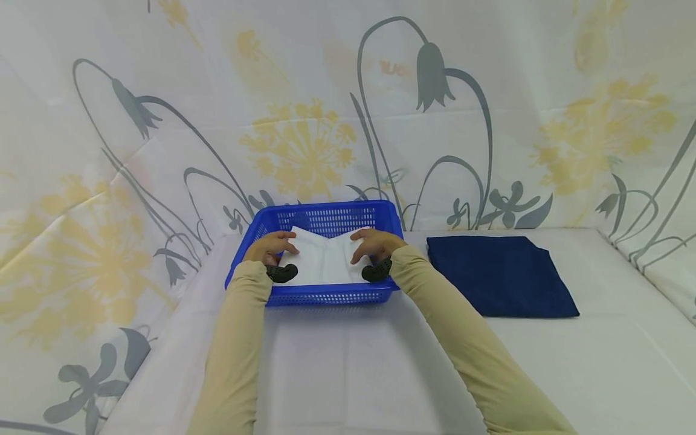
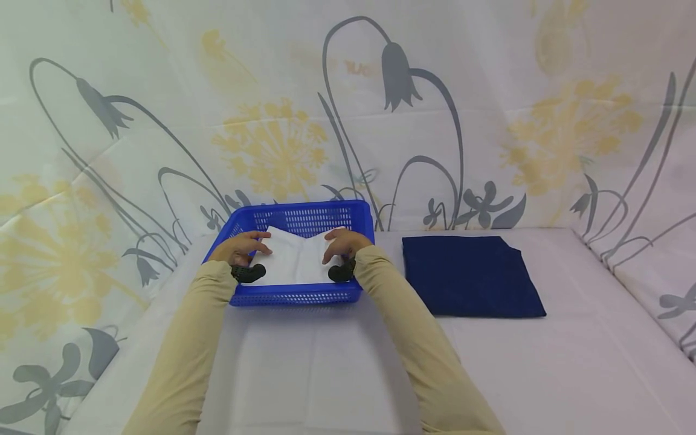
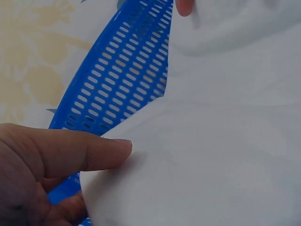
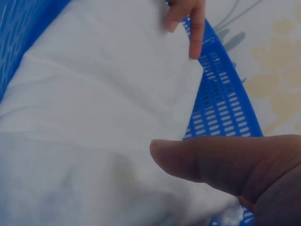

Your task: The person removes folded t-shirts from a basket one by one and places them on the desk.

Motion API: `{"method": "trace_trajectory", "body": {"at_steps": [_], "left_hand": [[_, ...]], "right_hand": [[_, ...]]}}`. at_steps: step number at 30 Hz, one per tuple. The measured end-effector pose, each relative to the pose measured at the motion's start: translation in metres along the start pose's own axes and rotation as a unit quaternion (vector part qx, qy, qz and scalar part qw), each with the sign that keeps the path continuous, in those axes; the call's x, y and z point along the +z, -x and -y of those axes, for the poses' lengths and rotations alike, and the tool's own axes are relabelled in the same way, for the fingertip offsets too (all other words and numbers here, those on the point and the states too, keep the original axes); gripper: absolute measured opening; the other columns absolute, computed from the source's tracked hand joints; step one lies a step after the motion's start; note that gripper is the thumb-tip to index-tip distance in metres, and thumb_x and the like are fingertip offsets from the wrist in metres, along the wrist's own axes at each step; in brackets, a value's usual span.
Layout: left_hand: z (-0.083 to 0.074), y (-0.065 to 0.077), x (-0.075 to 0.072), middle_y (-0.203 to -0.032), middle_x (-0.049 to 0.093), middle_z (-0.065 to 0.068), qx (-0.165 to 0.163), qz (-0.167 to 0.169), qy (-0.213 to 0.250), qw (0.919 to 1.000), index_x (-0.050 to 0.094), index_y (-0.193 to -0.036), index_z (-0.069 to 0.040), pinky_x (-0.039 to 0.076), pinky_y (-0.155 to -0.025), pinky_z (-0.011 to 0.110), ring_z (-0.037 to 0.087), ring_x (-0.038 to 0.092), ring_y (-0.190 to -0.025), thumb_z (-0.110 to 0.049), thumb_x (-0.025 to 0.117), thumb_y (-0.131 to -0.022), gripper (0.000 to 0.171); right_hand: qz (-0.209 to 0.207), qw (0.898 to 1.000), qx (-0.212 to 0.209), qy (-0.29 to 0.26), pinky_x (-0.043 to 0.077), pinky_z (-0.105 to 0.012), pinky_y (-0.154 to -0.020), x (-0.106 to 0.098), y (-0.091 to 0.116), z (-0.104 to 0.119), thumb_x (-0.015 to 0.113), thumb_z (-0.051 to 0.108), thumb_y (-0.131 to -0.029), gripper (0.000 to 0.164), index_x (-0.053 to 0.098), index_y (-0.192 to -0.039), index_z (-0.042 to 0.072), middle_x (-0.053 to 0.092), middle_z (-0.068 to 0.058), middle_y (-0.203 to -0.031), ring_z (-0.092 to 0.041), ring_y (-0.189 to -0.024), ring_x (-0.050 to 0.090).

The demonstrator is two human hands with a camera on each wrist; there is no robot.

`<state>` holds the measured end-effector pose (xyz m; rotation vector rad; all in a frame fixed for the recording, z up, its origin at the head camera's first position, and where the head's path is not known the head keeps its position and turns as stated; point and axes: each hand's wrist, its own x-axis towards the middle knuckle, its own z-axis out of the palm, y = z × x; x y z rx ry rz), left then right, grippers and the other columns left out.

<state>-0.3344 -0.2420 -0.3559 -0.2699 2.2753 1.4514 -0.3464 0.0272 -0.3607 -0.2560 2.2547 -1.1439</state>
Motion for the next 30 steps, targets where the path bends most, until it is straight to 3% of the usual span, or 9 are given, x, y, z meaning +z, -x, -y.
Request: {"method": "trace_trajectory", "body": {"at_steps": [2,4,7,10,17,19,24,26,30], "left_hand": [[-0.001,0.002,0.0,-0.157,0.019,0.017,0.0,-0.007,0.006,1.0,0.032,-0.152,-0.012,0.04,-0.051,0.02,0.01,0.046,-0.056,-0.001,0.059,-0.093,0.066],[-0.001,0.003,0.001,-0.156,0.02,0.016,0.001,-0.01,0.018,0.9998,0.033,-0.152,-0.013,0.026,-0.04,0.018,0.006,0.019,-0.043,0.0,0.059,-0.092,0.066],[-0.001,0.005,0.001,-0.156,0.019,0.016,0.005,-0.009,0.029,0.9995,0.033,-0.152,-0.012,0.025,-0.038,0.018,0.005,0.019,-0.041,0.002,0.058,-0.092,0.066],[-0.002,0.005,0.001,-0.157,0.019,0.015,0.008,-0.012,0.031,0.9994,0.034,-0.152,-0.013,0.025,-0.037,0.018,0.006,0.018,-0.041,0.003,0.057,-0.092,0.066],[-0.006,0.01,-0.002,-0.158,0.017,0.012,0.017,-0.02,0.052,0.9983,0.034,-0.152,-0.014,0.023,-0.037,0.018,0.006,0.018,-0.042,0.005,0.056,-0.092,0.067],[-0.008,0.012,-0.003,-0.159,0.017,0.011,0.022,-0.018,0.056,0.998,0.032,-0.152,-0.014,0.025,-0.038,0.018,0.005,0.026,-0.041,0.005,0.055,-0.092,0.067],[-0.01,0.015,-0.007,-0.156,0.024,0.012,0.025,-0.017,0.047,0.9984,0.029,-0.154,-0.017,0.025,-0.038,0.019,0.005,0.026,-0.039,0.003,0.053,-0.095,0.067],[-0.01,0.016,-0.009,-0.156,0.025,0.012,0.026,-0.018,0.042,0.9986,0.028,-0.154,-0.017,0.023,-0.036,0.019,0.006,0.018,-0.038,0.002,0.054,-0.095,0.067],[-0.013,0.017,-0.01,-0.154,0.028,0.016,0.032,-0.009,0.049,0.9982,0.027,-0.154,-0.016,0.024,-0.036,0.019,0.005,0.021,-0.037,0.001,0.053,-0.096,0.067]], "right_hand": [[-0.005,1.0,0.001,0.004,0.05,-0.041,-0.089,0.0,-0.001,0.0,0.073,0.003,-0.083,0.073,0.04,-0.147,0.009,0.034,-0.019,-0.146,-0.033,-0.115,0.049],[-0.012,1.0,-0.002,0.008,0.053,-0.038,-0.078,0.0,-0.006,-0.002,0.075,0.002,-0.08,0.071,0.044,-0.143,0.01,0.043,-0.019,-0.134,-0.028,-0.097,0.054],[-0.027,1.0,0.0,0.003,0.053,-0.035,-0.069,0.0,-0.012,-0.003,0.076,-0.001,-0.078,0.066,0.049,-0.138,0.01,0.049,-0.016,-0.117,-0.023,-0.082,0.052],[-0.039,0.999,-0.008,-0.025,0.052,-0.034,-0.065,0.002,-0.011,-0.002,0.073,-0.006,-0.077,0.064,0.05,-0.135,0.007,0.053,-0.016,-0.108,-0.021,-0.079,0.054],[-0.056,0.996,-0.018,-0.061,0.051,-0.032,-0.066,0.004,0.005,0.006,0.068,-0.007,-0.08,0.063,0.048,-0.139,0.005,0.051,-0.016,-0.109,-0.022,-0.083,0.055],[-0.062,0.995,-0.023,-0.07,0.052,-0.034,-0.071,0.002,0.008,0.008,0.067,-0.007,-0.081,0.063,0.047,-0.139,0.006,0.051,-0.017,-0.114,-0.023,-0.086,0.055],[-0.076,0.99,-0.04,-0.11,0.052,-0.04,-0.081,-0.001,0.013,0.008,0.064,-0.012,-0.08,0.064,0.046,-0.139,0.005,0.048,-0.022,-0.124,-0.028,-0.095,0.057],[-0.08,0.989,-0.056,-0.115,0.053,-0.04,-0.077,-0.003,0.013,0.006,0.064,-0.012,-0.078,0.064,0.047,-0.138,0.004,0.047,-0.022,-0.121,-0.028,-0.092,0.057],[-0.088,0.985,-0.074,-0.128,0.051,-0.041,-0.078,-0.004,0.012,0.003,0.063,-0.012,-0.077,0.063,0.047,-0.135,0.004,0.047,-0.022,-0.12,-0.028,-0.091,0.054]]}}
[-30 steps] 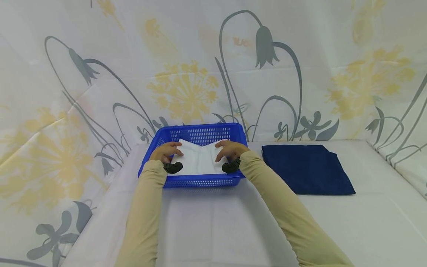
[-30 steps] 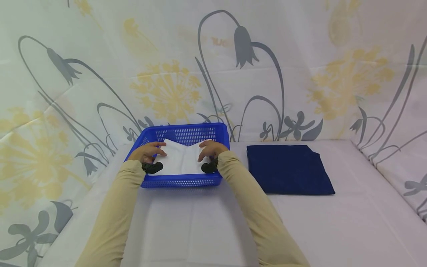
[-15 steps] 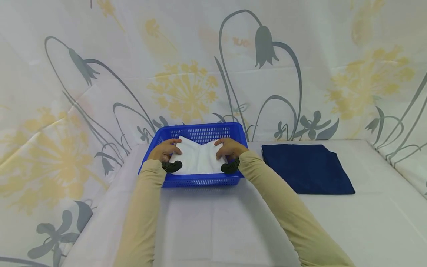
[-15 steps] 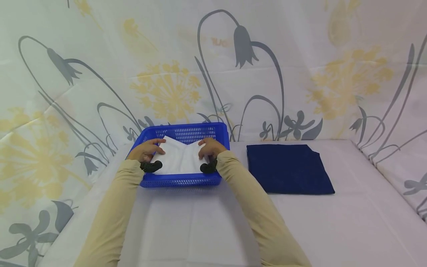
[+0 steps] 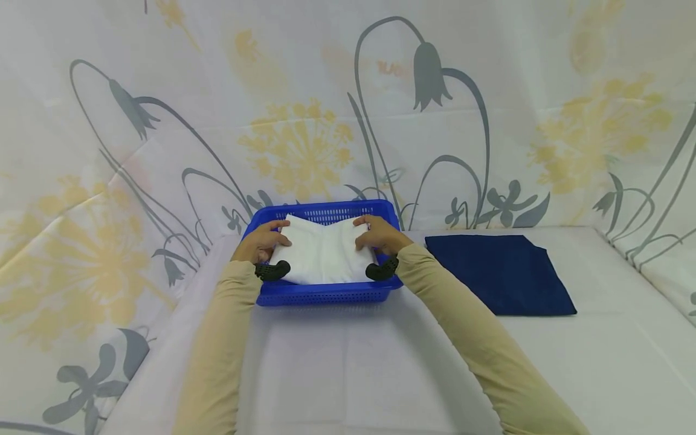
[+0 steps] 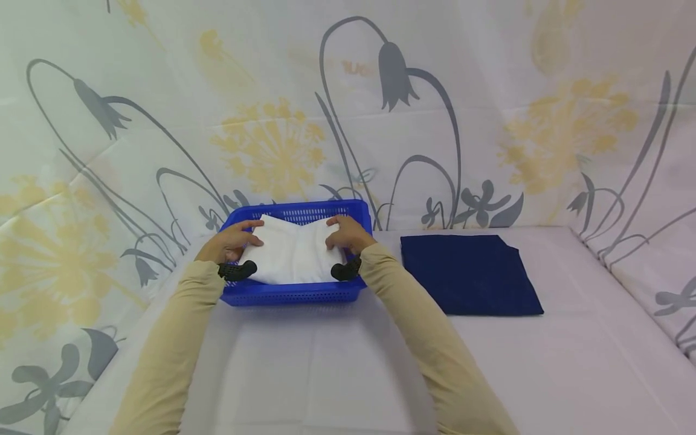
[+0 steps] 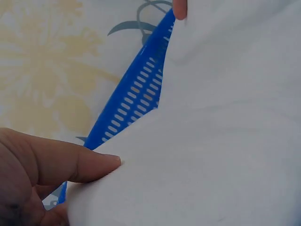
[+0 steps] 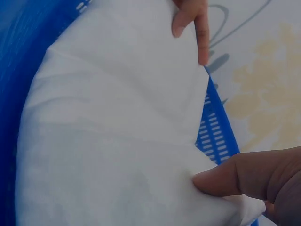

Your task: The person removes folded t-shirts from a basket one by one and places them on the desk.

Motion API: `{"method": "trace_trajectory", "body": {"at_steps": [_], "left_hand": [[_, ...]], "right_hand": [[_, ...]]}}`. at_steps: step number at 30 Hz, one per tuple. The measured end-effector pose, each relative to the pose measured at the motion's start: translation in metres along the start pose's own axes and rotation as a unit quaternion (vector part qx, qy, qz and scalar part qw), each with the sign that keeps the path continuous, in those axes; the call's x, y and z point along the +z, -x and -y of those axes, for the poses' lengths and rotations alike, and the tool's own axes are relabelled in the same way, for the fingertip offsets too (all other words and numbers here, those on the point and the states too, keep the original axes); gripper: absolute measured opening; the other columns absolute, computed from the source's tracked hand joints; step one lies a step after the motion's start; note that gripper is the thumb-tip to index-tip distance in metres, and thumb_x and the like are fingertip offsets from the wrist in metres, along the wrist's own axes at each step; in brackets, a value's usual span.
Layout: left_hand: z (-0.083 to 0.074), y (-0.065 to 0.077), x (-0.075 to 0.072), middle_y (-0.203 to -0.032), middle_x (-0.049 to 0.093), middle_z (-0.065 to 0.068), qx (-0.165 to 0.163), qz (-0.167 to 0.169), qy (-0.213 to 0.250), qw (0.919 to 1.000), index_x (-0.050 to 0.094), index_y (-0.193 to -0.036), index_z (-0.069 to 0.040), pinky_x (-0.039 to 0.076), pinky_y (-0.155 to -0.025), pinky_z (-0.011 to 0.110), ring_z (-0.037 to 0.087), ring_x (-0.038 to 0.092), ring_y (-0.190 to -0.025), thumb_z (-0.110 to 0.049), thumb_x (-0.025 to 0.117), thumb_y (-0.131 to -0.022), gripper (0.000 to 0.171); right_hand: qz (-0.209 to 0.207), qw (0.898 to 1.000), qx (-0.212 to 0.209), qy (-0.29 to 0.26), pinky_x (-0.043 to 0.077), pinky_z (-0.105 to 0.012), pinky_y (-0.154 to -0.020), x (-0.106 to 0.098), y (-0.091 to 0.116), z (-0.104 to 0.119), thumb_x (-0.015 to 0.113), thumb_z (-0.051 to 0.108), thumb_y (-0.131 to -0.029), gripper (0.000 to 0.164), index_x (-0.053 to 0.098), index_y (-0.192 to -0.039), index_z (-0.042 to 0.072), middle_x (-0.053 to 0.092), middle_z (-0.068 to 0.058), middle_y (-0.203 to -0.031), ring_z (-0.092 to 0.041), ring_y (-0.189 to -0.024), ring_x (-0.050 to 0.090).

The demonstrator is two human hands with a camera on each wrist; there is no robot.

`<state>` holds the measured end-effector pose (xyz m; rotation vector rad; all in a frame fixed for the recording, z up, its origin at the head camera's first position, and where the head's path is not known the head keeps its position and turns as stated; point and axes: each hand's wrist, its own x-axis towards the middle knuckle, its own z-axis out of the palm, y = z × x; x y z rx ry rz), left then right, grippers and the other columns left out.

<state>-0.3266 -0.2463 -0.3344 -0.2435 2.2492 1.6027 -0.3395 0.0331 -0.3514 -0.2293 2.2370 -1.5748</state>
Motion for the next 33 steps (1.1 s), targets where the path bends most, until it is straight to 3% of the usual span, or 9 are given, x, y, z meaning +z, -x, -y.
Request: {"method": "trace_trajectory", "body": {"at_steps": [3,8,15,18,20,22,28,31,33], "left_hand": [[-0.003,0.002,0.0,-0.151,0.032,0.017,0.002,0.003,0.013,0.9999,0.026,-0.154,-0.018,0.024,-0.036,0.019,0.005,0.027,-0.038,0.0,0.053,-0.096,0.067],[-0.006,0.006,0.0,-0.152,0.03,0.015,0.01,0.004,0.046,0.9989,0.026,-0.155,-0.019,0.029,-0.037,0.018,0.008,0.053,-0.052,0.0,0.053,-0.096,0.067],[-0.015,0.015,0.002,-0.142,0.038,0.019,0.015,-0.006,0.087,0.9961,0.028,-0.154,-0.018,0.042,-0.046,0.02,0.011,0.058,-0.06,0.0,0.053,-0.095,0.066],[-0.017,0.018,0.002,-0.141,0.037,0.018,0.018,-0.003,0.09,0.9958,0.026,-0.154,-0.018,0.042,-0.045,0.019,0.01,0.057,-0.058,-0.001,0.053,-0.095,0.067],[-0.019,0.021,0.002,-0.139,0.039,0.018,0.019,-0.005,0.077,0.9968,0.025,-0.155,-0.019,0.034,-0.039,0.017,0.009,0.054,-0.054,-0.003,0.053,-0.096,0.067],[-0.019,0.023,0.001,-0.139,0.038,0.017,0.022,-0.006,0.083,0.9963,0.025,-0.155,-0.019,0.038,-0.042,0.018,0.01,0.054,-0.056,-0.002,0.053,-0.096,0.067],[-0.021,0.026,0.005,-0.143,0.035,0.015,0.049,-0.007,0.132,0.9901,0.027,-0.154,-0.017,0.053,-0.066,0.03,0.02,0.057,-0.091,0.005,0.052,-0.093,0.07],[-0.022,0.028,0.007,-0.139,0.037,0.015,0.06,-0.01,0.136,0.9889,0.027,-0.153,-0.017,0.053,-0.065,0.03,0.02,0.058,-0.089,0.005,0.052,-0.093,0.069],[-0.022,0.03,0.007,-0.134,0.04,0.014,0.065,-0.01,0.137,0.9884,0.027,-0.153,-0.017,0.05,-0.056,0.025,0.017,0.06,-0.082,0.005,0.052,-0.093,0.069]], "right_hand": [[-0.005,1.0,-0.002,-0.008,0.048,-0.045,-0.086,-0.001,0.001,0.002,0.061,-0.012,-0.079,0.062,0.046,-0.137,0.005,0.043,-0.021,-0.129,-0.03,-0.099,0.051],[-0.002,1.0,-0.008,-0.028,0.043,-0.05,-0.092,-0.006,0.007,0.008,0.057,-0.011,-0.083,0.063,0.042,-0.141,0.008,0.034,-0.019,-0.141,-0.032,-0.107,0.048],[-0.011,0.998,-0.036,-0.058,0.044,-0.048,-0.092,-0.013,0.013,0.015,0.058,-0.012,-0.083,0.069,0.037,-0.145,0.009,0.042,-0.022,-0.132,-0.031,-0.108,0.048],[-0.021,0.997,-0.047,-0.063,0.045,-0.048,-0.09,-0.014,0.015,0.018,0.058,-0.012,-0.083,0.068,0.037,-0.144,0.009,0.044,-0.023,-0.126,-0.031,-0.105,0.049],[-0.025,0.996,-0.053,-0.069,0.046,-0.048,-0.089,-0.014,0.016,0.018,0.058,-0.012,-0.083,0.068,0.037,-0.144,0.009,0.045,-0.023,-0.125,-0.032,-0.105,0.05],[-0.027,0.995,-0.058,-0.076,0.047,-0.049,-0.088,-0.015,0.017,0.019,0.059,-0.011,-0.083,0.067,0.038,-0.143,0.009,0.045,-0.023,-0.125,-0.033,-0.106,0.051],[-0.035,0.993,-0.076,-0.081,0.046,-0.052,-0.089,-0.018,0.023,0.021,0.06,-0.01,-0.084,0.066,0.039,-0.143,0.01,0.046,-0.024,-0.128,-0.035,-0.108,0.051],[-0.041,0.992,-0.085,-0.082,0.045,-0.051,-0.09,-0.019,0.026,0.022,0.06,-0.011,-0.083,0.065,0.04,-0.143,0.009,0.046,-0.024,-0.128,-0.034,-0.109,0.05],[-0.045,0.991,-0.092,-0.082,0.045,-0.052,-0.09,-0.02,0.029,0.023,0.06,-0.011,-0.083,0.065,0.04,-0.143,0.008,0.047,-0.025,-0.128,-0.034,-0.109,0.05]]}}
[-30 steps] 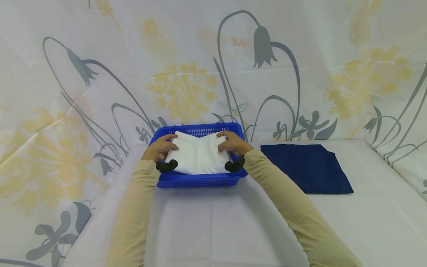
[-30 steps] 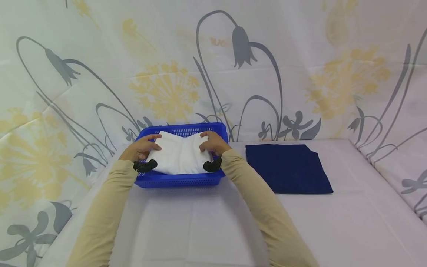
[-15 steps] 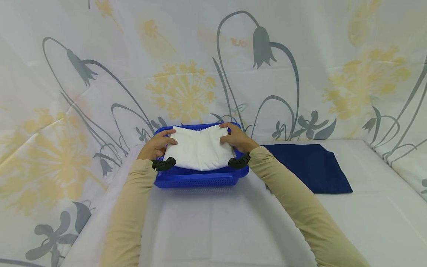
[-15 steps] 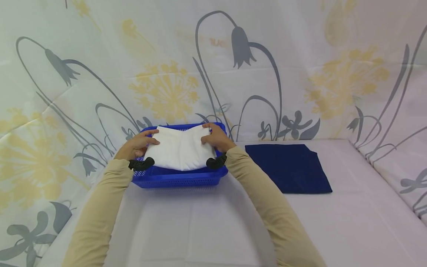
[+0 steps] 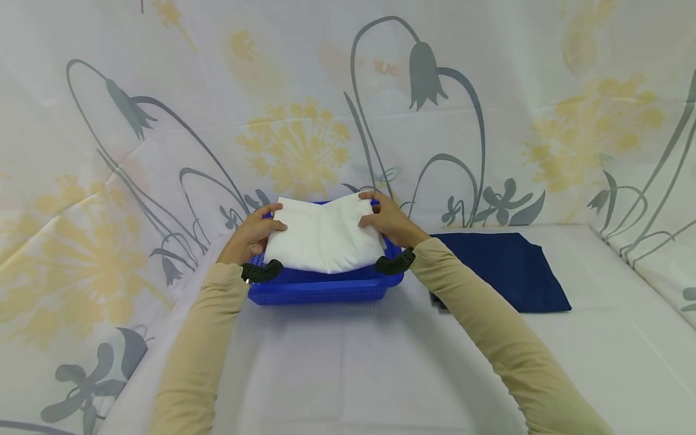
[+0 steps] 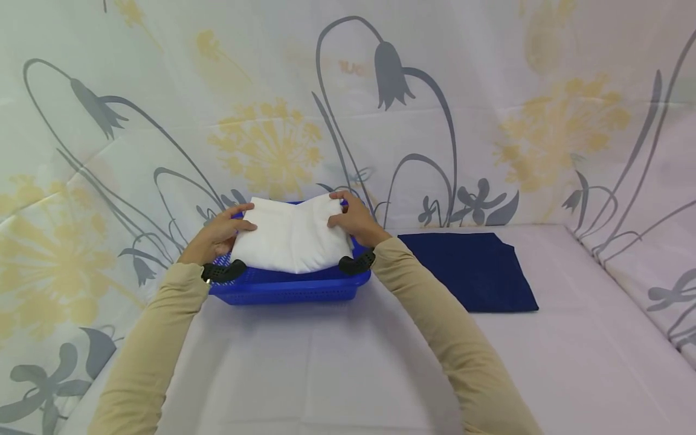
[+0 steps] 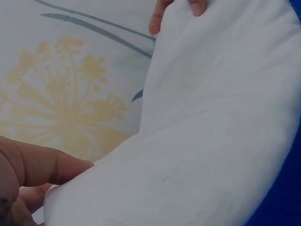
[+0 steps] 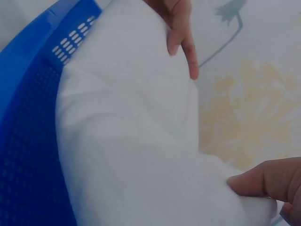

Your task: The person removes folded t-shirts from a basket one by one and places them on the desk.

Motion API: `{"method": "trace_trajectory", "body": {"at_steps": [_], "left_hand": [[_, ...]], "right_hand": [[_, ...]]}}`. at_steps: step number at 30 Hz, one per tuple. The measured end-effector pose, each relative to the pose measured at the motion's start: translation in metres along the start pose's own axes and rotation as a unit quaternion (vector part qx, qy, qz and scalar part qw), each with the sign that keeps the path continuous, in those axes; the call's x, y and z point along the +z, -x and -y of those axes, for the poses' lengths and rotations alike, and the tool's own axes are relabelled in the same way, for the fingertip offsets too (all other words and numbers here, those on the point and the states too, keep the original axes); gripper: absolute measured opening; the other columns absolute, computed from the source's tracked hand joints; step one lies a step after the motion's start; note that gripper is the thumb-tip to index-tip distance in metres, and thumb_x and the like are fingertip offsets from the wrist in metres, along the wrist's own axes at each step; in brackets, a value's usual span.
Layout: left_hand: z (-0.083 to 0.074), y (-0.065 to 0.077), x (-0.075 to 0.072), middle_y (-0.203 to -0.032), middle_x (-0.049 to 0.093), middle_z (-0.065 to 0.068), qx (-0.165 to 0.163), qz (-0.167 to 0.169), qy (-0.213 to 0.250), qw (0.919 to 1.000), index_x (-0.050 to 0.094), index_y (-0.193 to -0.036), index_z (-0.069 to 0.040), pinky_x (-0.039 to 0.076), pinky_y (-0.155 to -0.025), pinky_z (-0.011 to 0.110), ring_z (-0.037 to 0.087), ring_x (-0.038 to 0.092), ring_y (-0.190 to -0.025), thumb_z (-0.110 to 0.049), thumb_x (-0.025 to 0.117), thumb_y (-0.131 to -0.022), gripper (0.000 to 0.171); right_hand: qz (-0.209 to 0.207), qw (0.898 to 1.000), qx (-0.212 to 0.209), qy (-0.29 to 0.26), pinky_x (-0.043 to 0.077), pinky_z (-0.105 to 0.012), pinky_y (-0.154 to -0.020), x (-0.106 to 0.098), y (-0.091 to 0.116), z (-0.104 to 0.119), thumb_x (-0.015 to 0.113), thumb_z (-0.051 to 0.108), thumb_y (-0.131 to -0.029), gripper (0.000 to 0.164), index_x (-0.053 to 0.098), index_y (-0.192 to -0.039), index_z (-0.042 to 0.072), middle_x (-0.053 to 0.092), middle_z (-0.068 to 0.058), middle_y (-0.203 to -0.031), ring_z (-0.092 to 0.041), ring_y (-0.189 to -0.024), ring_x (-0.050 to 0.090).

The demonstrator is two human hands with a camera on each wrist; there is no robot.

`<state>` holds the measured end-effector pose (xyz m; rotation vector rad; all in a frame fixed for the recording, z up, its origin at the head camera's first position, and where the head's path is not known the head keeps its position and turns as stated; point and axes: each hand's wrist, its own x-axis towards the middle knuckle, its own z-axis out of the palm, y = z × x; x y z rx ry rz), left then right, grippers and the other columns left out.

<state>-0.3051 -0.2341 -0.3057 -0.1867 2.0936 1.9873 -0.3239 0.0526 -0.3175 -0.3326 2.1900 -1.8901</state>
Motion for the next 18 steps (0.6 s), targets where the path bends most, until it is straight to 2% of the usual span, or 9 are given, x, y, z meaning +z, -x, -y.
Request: {"method": "trace_trajectory", "body": {"at_steps": [1,4,8,18], "left_hand": [[0.0,0.001,0.0,-0.132,0.041,0.014,0.004,0.0,-0.001,1.0,0.027,-0.153,-0.017,0.049,-0.053,0.024,0.016,0.06,-0.078,0.004,0.052,-0.093,0.068],[-0.001,0.004,0.002,-0.133,0.041,0.014,0.007,-0.005,0.009,0.9999,0.028,-0.153,-0.018,0.05,-0.057,0.025,0.018,0.06,-0.085,0.004,0.053,-0.093,0.068],[-0.002,0.007,0.007,-0.135,0.04,0.013,0.014,-0.019,0.031,0.9992,0.031,-0.152,-0.02,0.052,-0.072,0.035,0.025,0.053,-0.102,0.005,0.054,-0.093,0.068],[-0.002,0.017,0.015,-0.13,0.044,0.011,0.061,-0.02,0.053,0.9965,0.033,-0.151,-0.019,0.052,-0.072,0.033,0.023,0.052,-0.103,0.002,0.055,-0.094,0.065]], "right_hand": [[-0.002,1.0,-0.003,0.001,0.045,-0.052,-0.091,-0.001,0.001,0.001,0.06,-0.011,-0.083,0.066,0.04,-0.143,0.008,0.046,-0.025,-0.128,-0.034,-0.11,0.049],[-0.01,1.0,-0.011,0.002,0.044,-0.053,-0.091,-0.003,0.003,0.004,0.06,-0.011,-0.083,0.066,0.041,-0.143,0.009,0.046,-0.025,-0.129,-0.034,-0.112,0.048],[-0.016,1.0,-0.015,-0.008,0.045,-0.054,-0.089,-0.006,0.007,0.008,0.061,-0.01,-0.083,0.066,0.042,-0.143,0.01,0.046,-0.024,-0.13,-0.034,-0.114,0.048],[-0.025,0.999,-0.032,-0.026,0.045,-0.054,-0.09,-0.016,0.019,0.016,0.061,-0.008,-0.085,0.064,0.041,-0.143,0.011,0.043,-0.022,-0.133,-0.035,-0.117,0.047]]}}
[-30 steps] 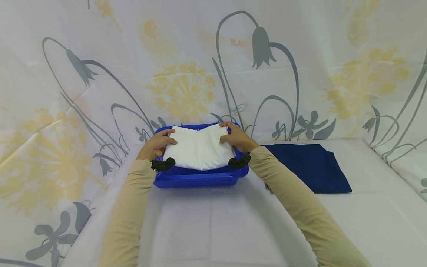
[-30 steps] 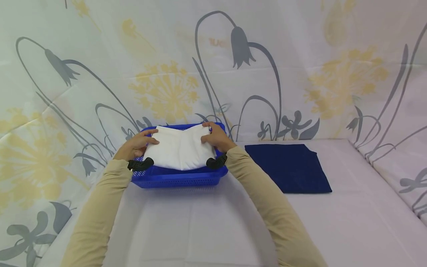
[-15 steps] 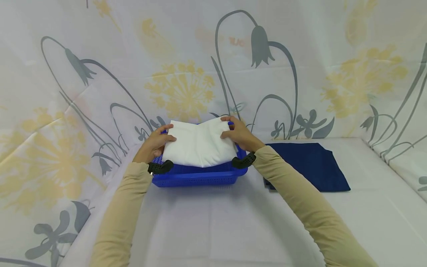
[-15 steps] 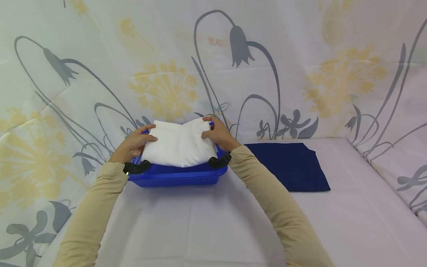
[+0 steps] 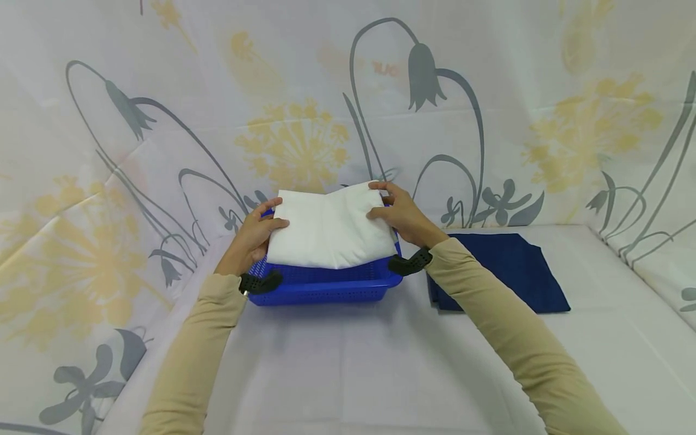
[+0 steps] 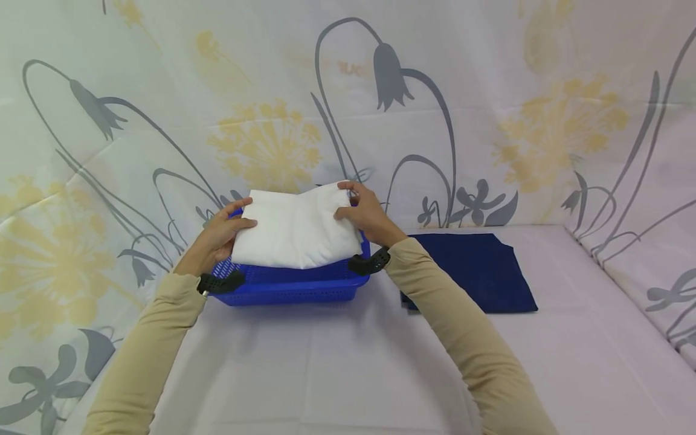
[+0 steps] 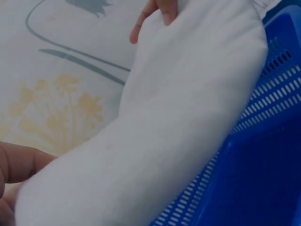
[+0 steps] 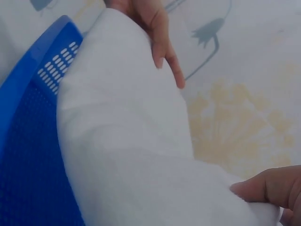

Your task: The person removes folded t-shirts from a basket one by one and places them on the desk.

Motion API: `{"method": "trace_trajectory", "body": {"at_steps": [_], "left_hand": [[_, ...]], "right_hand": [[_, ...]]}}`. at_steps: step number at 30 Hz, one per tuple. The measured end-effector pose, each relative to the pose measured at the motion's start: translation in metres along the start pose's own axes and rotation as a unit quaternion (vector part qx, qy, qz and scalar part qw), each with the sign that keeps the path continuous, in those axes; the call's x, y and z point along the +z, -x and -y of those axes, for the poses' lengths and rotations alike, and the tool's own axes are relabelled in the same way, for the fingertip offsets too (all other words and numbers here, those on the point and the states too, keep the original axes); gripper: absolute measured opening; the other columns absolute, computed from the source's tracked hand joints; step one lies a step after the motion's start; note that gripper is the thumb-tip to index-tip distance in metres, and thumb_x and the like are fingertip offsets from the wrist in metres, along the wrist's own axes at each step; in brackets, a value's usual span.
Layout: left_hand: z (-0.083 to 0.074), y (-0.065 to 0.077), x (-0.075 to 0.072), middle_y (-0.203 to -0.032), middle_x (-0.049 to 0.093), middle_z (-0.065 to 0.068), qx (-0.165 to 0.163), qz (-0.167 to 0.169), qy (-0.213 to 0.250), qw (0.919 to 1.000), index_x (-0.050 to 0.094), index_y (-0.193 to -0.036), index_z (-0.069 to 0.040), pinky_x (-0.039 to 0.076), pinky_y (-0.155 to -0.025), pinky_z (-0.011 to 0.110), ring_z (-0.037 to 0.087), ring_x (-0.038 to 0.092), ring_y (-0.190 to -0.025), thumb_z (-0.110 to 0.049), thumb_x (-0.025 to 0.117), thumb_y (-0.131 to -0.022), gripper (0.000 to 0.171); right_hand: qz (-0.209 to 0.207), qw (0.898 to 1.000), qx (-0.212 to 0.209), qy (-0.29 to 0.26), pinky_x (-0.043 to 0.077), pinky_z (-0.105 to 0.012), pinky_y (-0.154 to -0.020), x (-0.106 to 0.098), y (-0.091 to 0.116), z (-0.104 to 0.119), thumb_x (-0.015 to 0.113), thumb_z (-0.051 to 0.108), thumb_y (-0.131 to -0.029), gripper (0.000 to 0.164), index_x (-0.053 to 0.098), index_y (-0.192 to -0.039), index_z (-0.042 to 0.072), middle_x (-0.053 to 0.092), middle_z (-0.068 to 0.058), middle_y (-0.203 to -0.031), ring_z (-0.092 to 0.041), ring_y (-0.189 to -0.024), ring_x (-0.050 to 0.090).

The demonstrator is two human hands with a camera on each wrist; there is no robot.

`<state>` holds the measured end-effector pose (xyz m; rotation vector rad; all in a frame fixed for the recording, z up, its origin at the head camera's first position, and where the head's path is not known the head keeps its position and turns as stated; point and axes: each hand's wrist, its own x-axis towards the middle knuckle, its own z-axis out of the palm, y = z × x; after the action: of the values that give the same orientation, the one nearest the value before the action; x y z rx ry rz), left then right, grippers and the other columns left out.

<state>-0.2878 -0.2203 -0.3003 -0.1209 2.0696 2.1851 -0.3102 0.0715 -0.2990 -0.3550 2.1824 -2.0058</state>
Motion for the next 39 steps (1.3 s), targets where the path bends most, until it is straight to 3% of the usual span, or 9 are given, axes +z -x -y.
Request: {"method": "trace_trajectory", "body": {"at_steps": [7,24,30,39], "left_hand": [[0.0,0.009,0.007,-0.116,0.048,0.008,0.023,0.005,0.029,0.9993,0.036,-0.148,-0.016,0.053,-0.069,0.032,0.021,0.057,-0.095,0.005,0.055,-0.093,0.062],[0.003,0.033,0.017,-0.124,0.047,0.011,0.034,0.053,0.05,0.9967,0.034,-0.149,-0.017,0.055,-0.069,0.034,0.02,0.062,-0.093,0.004,0.054,-0.096,0.06],[0.005,0.043,0.022,-0.117,0.054,0.01,0.036,0.065,0.052,0.9958,0.035,-0.149,-0.018,0.057,-0.066,0.034,0.018,0.067,-0.084,0.005,0.054,-0.095,0.062],[0.01,0.054,0.034,-0.113,0.059,0.008,0.05,0.087,0.062,0.993,0.035,-0.15,-0.016,0.057,-0.068,0.034,0.017,0.067,-0.087,0.006,0.054,-0.095,0.062]], "right_hand": [[-0.002,1.0,0.003,-0.014,0.044,-0.055,-0.091,-0.01,0.012,0.006,0.062,-0.008,-0.086,0.065,0.041,-0.144,0.013,0.043,-0.02,-0.134,-0.035,-0.117,0.046],[0.002,1.0,-0.008,-0.013,0.046,-0.048,-0.089,-0.03,0.04,0.01,0.064,-0.004,-0.087,0.065,0.041,-0.145,0.015,0.041,-0.018,-0.136,-0.032,-0.117,0.046],[0.004,1.0,-0.019,-0.021,0.048,-0.045,-0.087,-0.036,0.055,0.009,0.065,-0.004,-0.087,0.064,0.042,-0.144,0.015,0.041,-0.017,-0.136,-0.031,-0.117,0.046],[0.007,0.999,-0.029,-0.023,0.051,-0.04,-0.081,-0.047,0.076,0.01,0.063,-0.004,-0.088,0.064,0.039,-0.145,0.016,0.04,-0.016,-0.137,-0.032,-0.116,0.047]]}}
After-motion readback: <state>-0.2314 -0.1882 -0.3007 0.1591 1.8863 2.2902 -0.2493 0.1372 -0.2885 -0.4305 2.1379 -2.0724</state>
